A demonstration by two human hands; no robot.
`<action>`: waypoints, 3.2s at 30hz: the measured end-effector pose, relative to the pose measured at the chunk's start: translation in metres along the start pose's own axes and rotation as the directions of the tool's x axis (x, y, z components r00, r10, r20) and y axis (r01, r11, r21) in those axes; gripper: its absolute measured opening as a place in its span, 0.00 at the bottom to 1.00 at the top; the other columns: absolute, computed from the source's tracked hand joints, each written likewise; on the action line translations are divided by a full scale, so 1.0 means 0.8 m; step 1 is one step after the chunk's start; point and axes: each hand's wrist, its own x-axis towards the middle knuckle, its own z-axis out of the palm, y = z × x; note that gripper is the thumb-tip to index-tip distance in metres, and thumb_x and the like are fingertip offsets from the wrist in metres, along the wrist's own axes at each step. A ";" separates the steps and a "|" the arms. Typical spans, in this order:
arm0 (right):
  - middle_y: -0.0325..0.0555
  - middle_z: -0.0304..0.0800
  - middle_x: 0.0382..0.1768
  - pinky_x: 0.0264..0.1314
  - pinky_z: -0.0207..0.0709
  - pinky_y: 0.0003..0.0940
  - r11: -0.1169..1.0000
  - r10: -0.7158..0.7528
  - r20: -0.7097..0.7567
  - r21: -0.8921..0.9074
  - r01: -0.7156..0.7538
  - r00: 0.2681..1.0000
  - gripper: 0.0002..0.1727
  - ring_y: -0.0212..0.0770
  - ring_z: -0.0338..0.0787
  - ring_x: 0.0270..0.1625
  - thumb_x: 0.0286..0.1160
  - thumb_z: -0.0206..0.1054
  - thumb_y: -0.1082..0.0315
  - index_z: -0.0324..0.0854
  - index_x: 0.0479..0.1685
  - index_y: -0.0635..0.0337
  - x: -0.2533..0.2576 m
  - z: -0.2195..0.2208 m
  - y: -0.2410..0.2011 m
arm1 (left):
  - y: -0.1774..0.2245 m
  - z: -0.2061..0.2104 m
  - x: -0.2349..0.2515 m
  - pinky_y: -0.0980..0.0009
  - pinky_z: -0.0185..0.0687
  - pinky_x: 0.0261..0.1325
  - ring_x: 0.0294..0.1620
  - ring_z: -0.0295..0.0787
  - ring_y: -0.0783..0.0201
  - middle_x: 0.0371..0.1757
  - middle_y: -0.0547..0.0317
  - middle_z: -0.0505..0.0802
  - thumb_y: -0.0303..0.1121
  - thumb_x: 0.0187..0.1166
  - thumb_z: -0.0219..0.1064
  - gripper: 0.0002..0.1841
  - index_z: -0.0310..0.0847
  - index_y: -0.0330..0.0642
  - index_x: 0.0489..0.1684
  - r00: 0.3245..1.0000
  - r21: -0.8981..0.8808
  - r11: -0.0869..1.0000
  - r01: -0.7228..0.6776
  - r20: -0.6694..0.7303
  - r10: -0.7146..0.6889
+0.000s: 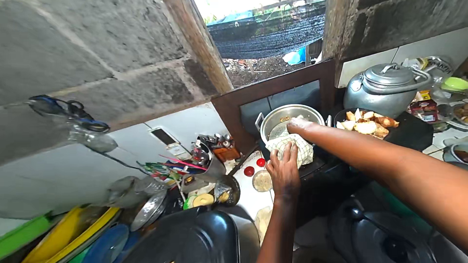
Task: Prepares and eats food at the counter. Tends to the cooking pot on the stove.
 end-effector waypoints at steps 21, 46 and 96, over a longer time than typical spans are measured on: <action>0.64 0.88 0.55 0.60 0.77 0.69 0.912 -0.312 0.150 -0.228 0.340 0.938 0.16 0.66 0.87 0.63 0.82 0.68 0.64 0.83 0.57 0.68 0.038 -0.008 0.042 | -0.007 -0.008 0.040 0.51 0.74 0.72 0.68 0.84 0.45 0.55 0.46 0.93 0.20 0.84 0.51 0.16 0.84 0.38 0.60 0.945 0.028 0.973 -0.229 0.247 0.216; 0.62 0.88 0.47 0.54 0.79 0.64 0.923 -0.358 -0.279 -0.247 0.294 0.891 0.13 0.64 0.89 0.55 0.82 0.61 0.69 0.81 0.58 0.63 -0.072 -0.090 0.046 | 0.008 -0.017 0.007 0.40 0.70 0.71 0.69 0.85 0.47 0.67 0.57 0.91 0.15 0.76 0.58 0.27 0.85 0.52 0.70 0.995 -0.088 0.992 -0.087 -0.066 0.081; 0.56 0.88 0.57 0.63 0.74 0.59 0.940 -0.299 -0.593 -0.049 0.337 0.747 0.16 0.57 0.84 0.68 0.82 0.59 0.63 0.83 0.59 0.61 -0.206 -0.187 0.030 | -0.039 -0.190 0.017 0.74 0.82 0.66 0.60 0.85 0.76 0.61 0.53 0.88 0.23 0.73 0.59 0.27 0.66 0.22 0.73 0.800 -0.664 0.707 -0.243 -0.549 -0.241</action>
